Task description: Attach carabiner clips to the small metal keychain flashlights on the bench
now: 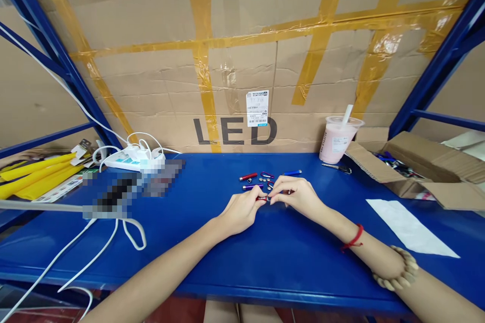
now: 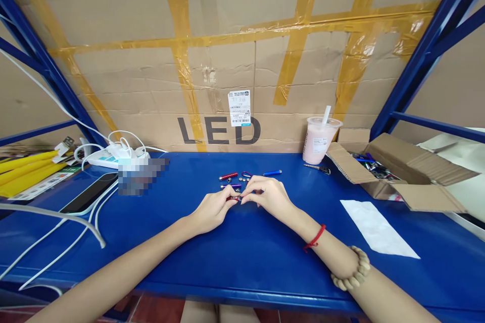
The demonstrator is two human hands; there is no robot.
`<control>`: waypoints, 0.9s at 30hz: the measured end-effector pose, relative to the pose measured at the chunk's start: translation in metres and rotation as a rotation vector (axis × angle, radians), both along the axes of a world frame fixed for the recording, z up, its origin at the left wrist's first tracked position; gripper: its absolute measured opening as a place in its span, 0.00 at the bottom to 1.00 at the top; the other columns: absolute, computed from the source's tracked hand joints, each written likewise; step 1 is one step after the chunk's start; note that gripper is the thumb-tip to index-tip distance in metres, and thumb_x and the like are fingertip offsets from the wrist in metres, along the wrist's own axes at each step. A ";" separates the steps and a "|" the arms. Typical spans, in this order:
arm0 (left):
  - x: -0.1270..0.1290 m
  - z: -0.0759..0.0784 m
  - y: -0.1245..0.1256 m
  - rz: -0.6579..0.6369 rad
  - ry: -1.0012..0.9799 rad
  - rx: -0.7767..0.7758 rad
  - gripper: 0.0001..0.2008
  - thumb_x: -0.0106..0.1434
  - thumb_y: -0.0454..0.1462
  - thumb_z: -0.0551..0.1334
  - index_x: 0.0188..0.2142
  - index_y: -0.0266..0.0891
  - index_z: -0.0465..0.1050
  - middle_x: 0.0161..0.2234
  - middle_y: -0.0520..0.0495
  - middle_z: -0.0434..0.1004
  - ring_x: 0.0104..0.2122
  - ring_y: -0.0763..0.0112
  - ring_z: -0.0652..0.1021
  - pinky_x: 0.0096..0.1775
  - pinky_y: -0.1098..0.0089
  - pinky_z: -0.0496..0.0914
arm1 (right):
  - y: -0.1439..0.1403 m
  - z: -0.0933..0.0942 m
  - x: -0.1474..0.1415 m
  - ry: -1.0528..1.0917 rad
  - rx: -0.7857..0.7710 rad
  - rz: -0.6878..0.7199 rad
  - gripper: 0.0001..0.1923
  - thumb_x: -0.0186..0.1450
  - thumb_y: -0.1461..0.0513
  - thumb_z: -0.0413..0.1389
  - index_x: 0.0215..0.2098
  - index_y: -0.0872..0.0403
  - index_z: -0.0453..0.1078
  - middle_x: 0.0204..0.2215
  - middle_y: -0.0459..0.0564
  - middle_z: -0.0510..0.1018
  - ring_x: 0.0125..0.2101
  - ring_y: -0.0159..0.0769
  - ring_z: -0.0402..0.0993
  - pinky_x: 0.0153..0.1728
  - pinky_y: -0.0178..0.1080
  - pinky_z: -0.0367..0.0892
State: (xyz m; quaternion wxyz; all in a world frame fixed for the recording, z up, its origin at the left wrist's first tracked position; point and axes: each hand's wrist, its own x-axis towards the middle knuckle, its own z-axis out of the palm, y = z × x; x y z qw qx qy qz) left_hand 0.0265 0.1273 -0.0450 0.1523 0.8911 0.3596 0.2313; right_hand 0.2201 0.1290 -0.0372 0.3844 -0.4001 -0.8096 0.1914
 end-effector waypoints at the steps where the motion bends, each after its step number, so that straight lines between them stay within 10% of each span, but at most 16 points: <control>1: 0.000 -0.001 0.000 -0.003 -0.002 -0.002 0.05 0.66 0.35 0.47 0.37 0.40 0.59 0.41 0.51 0.73 0.38 0.67 0.75 0.35 0.71 0.65 | -0.001 0.001 0.000 -0.004 -0.007 -0.010 0.14 0.55 0.51 0.58 0.23 0.53 0.75 0.26 0.46 0.73 0.19 0.24 0.65 0.20 0.28 0.61; 20: 0.000 0.001 0.002 0.000 -0.116 0.075 0.04 0.63 0.33 0.52 0.32 0.39 0.63 0.35 0.49 0.74 0.36 0.69 0.74 0.37 0.72 0.66 | 0.002 -0.005 -0.002 0.101 -0.174 -0.071 0.14 0.53 0.52 0.60 0.26 0.55 0.75 0.25 0.46 0.70 0.13 0.21 0.61 0.12 0.27 0.57; 27: 0.000 0.000 0.008 -0.052 -0.137 0.027 0.10 0.64 0.34 0.52 0.44 0.43 0.65 0.44 0.52 0.72 0.43 0.71 0.73 0.44 0.72 0.66 | 0.005 -0.005 0.001 0.021 -0.128 -0.078 0.12 0.53 0.52 0.60 0.25 0.53 0.75 0.25 0.45 0.72 0.15 0.21 0.63 0.16 0.27 0.58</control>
